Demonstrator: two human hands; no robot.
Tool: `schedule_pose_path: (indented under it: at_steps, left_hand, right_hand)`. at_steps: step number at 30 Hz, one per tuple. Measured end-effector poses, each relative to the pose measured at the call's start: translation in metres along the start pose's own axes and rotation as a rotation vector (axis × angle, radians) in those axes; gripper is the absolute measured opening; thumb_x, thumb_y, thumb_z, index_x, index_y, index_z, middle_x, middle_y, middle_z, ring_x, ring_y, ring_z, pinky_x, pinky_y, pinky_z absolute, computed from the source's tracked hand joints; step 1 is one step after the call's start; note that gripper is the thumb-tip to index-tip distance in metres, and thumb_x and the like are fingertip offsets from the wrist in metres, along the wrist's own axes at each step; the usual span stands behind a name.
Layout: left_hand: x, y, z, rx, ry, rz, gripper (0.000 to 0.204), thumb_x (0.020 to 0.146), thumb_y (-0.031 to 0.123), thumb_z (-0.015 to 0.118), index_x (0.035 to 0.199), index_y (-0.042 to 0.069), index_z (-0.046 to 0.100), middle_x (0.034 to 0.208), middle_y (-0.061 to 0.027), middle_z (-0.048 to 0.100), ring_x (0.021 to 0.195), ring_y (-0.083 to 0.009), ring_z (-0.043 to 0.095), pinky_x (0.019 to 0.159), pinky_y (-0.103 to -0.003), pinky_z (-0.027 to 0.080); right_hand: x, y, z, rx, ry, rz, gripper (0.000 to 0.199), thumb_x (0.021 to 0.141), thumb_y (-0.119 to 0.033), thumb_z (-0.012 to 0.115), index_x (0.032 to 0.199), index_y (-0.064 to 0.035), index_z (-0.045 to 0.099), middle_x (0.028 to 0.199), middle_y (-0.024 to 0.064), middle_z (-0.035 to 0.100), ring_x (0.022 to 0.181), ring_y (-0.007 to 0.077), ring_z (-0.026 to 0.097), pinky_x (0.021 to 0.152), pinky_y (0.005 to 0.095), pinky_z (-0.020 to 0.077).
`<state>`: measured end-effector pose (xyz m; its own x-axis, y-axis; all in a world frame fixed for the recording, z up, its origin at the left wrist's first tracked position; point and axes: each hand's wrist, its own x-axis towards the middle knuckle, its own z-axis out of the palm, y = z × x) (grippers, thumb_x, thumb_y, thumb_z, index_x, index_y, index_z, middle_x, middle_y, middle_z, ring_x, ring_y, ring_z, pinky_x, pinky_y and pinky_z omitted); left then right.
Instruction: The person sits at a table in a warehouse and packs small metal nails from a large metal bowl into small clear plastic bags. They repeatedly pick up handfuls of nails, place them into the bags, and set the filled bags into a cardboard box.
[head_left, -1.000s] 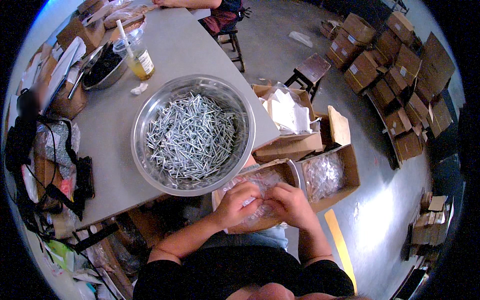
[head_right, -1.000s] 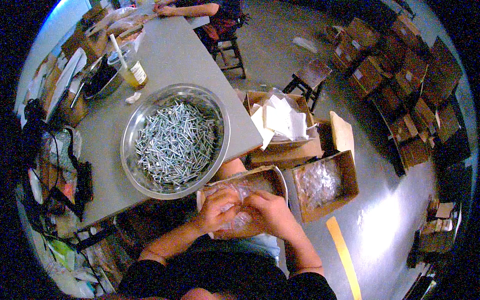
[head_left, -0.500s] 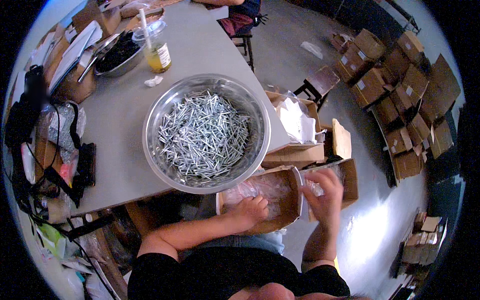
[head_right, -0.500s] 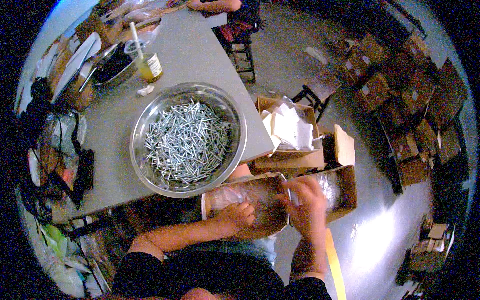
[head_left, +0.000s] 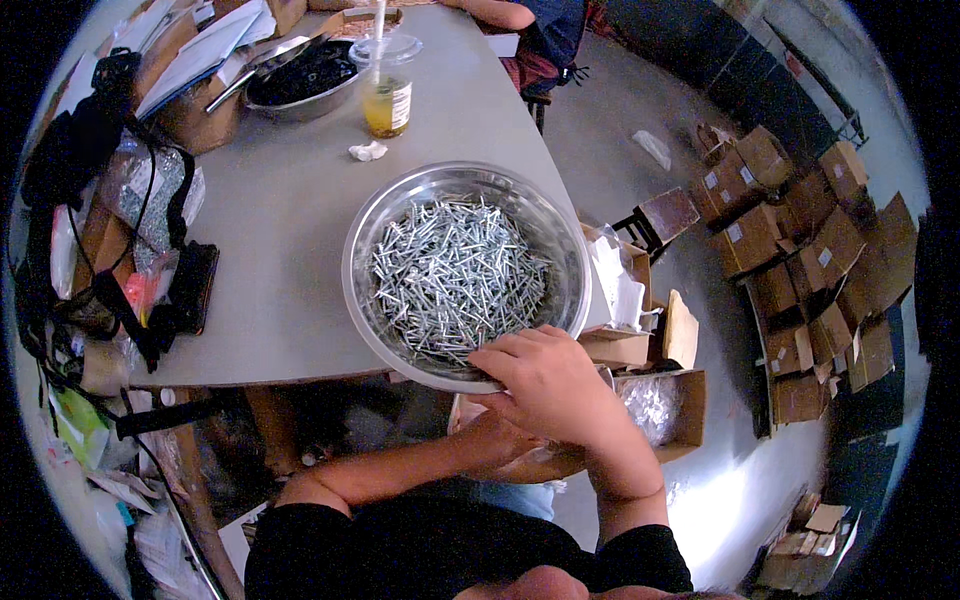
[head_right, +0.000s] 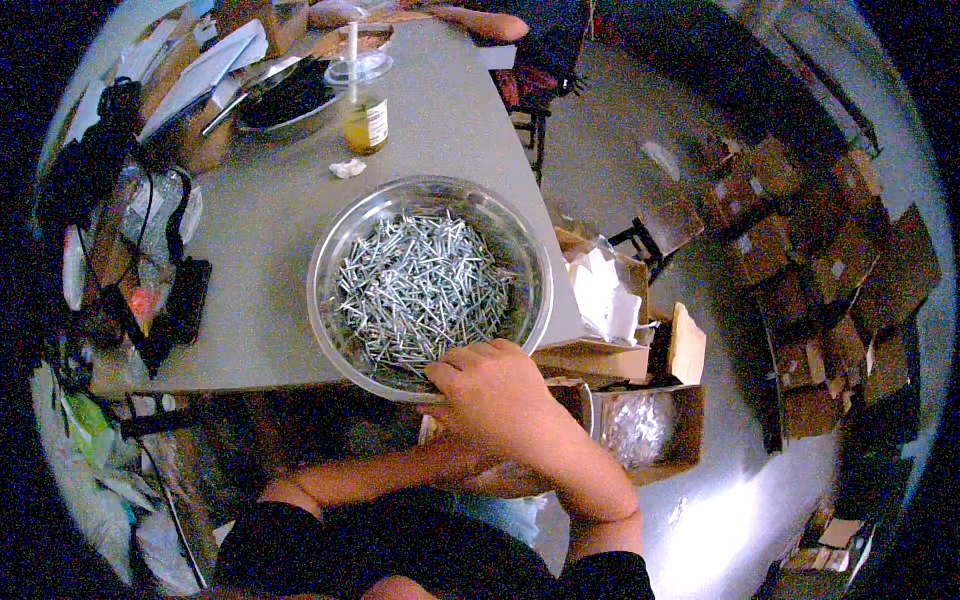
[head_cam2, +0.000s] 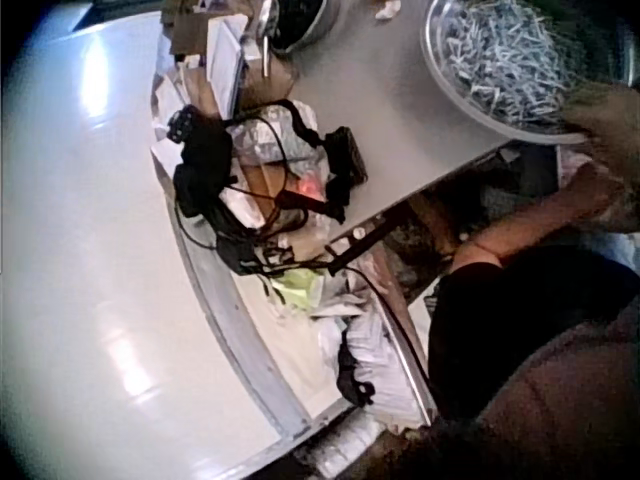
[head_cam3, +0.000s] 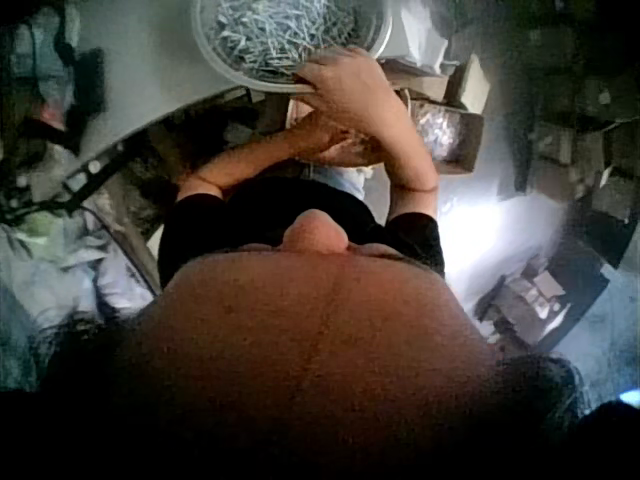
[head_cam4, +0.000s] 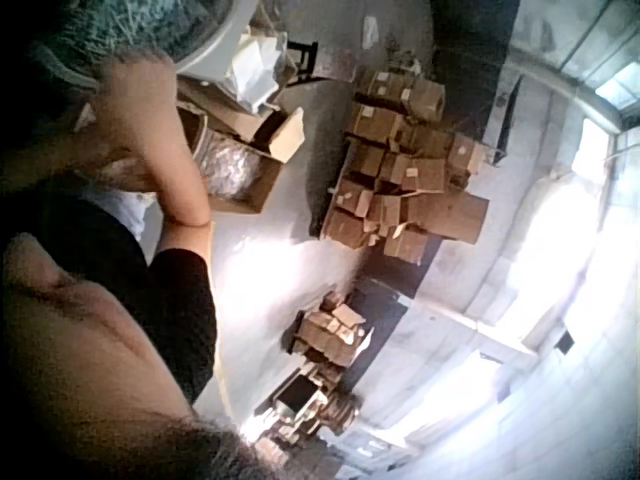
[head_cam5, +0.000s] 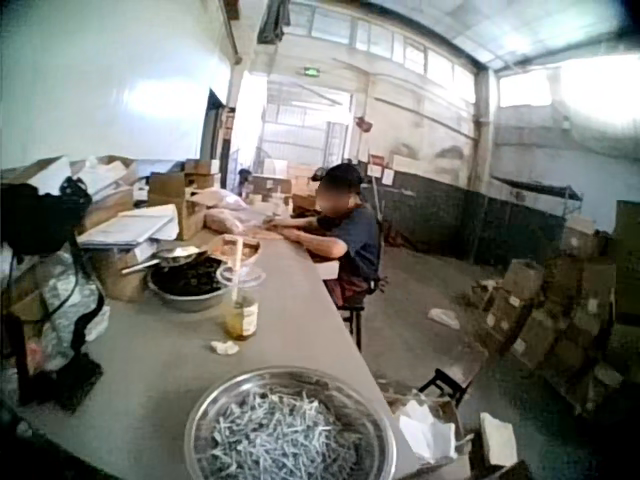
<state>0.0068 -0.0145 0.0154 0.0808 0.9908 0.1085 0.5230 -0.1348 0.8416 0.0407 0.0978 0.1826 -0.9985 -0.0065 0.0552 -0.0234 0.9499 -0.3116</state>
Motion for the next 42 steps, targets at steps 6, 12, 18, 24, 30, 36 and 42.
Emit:
schedule_pose_path:
  at_steps: [6,12,18,24,30,36,42]
  left_hand:
    - [-0.004,-0.003,-0.009,-0.134,0.121,0.037,0.019,0.086,0.024,0.066,0.089,0.006,0.069,0.085,-0.0131,0.069,0.083,-0.0308,0.066,0.078,-0.042,0.051]
    - [-0.003,-0.023,0.001,-0.219,0.258,0.123,0.017,0.084,0.023,0.068,0.085,0.006,0.069,0.081,-0.0123,0.068,0.078,-0.03,0.066,0.073,-0.04,0.05]
    - [-0.008,-0.009,-0.018,-0.189,0.123,-0.094,0.019,0.082,0.022,0.072,0.086,0.004,0.071,0.082,-0.0105,0.069,0.076,-0.0213,0.066,0.072,-0.036,0.051]
    - [-0.008,-0.016,-0.018,-0.798,0.332,-0.233,0.02,0.087,0.015,0.07,0.099,-0.001,0.069,0.094,-0.0075,0.071,0.085,-0.0119,0.064,0.076,-0.029,0.052]
    - [-0.007,-0.003,-0.027,-0.694,0.316,-0.172,0.016,0.089,0.013,0.069,0.098,0.0,0.068,0.09,-0.0056,0.069,0.079,-0.0109,0.062,0.072,-0.027,0.051]
    - [-0.01,0.028,-0.051,-0.442,0.266,-0.179,0.011,0.089,0.013,0.069,0.086,0.003,0.068,0.075,-0.0014,0.063,0.067,-0.0089,0.056,0.064,-0.025,0.047]
    - [-0.001,0.012,-0.033,-0.627,0.392,-0.001,0.012,0.09,0.011,0.067,0.095,0.002,0.071,0.076,-0.0015,0.06,0.072,-0.008,0.054,0.066,-0.023,0.045]
  right_hand:
    - [-0.002,0.014,-0.007,0.194,0.055,-0.054,0.028,0.068,-0.014,0.076,0.093,-0.0052,0.067,0.094,0.0101,0.067,0.089,0.0305,0.064,0.077,0.0401,0.0522]
    - [-0.011,0.013,-0.013,0.349,0.153,-0.076,0.02,0.067,-0.007,0.076,0.086,-0.0037,0.07,0.087,0.0113,0.069,0.082,0.0297,0.068,0.073,0.0377,0.0546]
    - [-0.023,0.019,-0.01,0.368,0.315,-0.05,0.013,0.069,-0.004,0.075,0.081,-0.002,0.07,0.085,0.0121,0.071,0.077,0.0274,0.07,0.069,0.035,0.0554]
    - [-0.074,0.023,-0.003,0.747,0.326,0.114,0.018,0.073,-0.004,0.076,0.09,-0.0036,0.071,0.085,0.0086,0.071,0.081,0.0236,0.069,0.075,0.0367,0.055]
    - [-0.11,0.037,0.071,1.02,-0.019,0.614,0.013,0.082,-0.002,0.072,0.093,0.0037,0.069,0.078,0.0037,0.067,0.072,0.0096,0.061,0.062,0.0254,0.0488]
    - [-0.126,0.04,0.096,1.004,-0.017,0.62,0.009,0.083,-0.005,0.071,0.089,0.0028,0.07,0.077,0.0019,0.067,0.071,0.0078,0.058,0.061,0.0251,0.047]
    - [-0.136,0.046,0.087,1.062,0.141,0.709,0.009,0.082,0.0,0.07,0.091,0.0023,0.07,0.086,0.0052,0.069,0.078,0.0109,0.062,0.072,0.0262,0.0509]
